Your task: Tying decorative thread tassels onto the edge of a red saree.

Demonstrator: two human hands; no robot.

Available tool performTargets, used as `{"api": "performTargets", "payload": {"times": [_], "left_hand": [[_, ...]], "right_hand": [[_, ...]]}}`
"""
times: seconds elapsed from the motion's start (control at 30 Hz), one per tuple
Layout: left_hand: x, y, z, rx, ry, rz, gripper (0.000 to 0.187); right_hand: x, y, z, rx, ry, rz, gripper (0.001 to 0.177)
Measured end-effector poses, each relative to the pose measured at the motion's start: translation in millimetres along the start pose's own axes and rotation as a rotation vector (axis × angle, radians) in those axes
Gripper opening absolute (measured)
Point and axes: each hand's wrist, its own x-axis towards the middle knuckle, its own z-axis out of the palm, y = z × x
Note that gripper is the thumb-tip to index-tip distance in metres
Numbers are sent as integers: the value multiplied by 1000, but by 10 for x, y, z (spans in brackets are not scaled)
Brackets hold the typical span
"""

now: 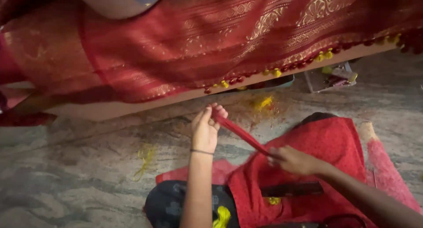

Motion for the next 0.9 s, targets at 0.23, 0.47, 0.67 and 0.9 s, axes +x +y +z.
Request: {"api": "performTargets", "payload": {"times": [0.23, 0.47, 0.67, 0.9], "left_hand": [[1485, -651, -828, 176, 413, 161, 34], [1561, -546, -921, 1903, 919, 926, 69], [1187, -179, -900, 1935, 720, 362, 33], [328, 386, 109, 637, 89, 413, 27]], "right_hand": [[-787, 2083, 472, -236, -148, 321, 27], [-802, 1795, 280, 85, -12, 43, 38], [-1020, 927, -712, -30, -378, 792, 49], [-469, -124, -1282, -428, 335, 285, 54]]}}
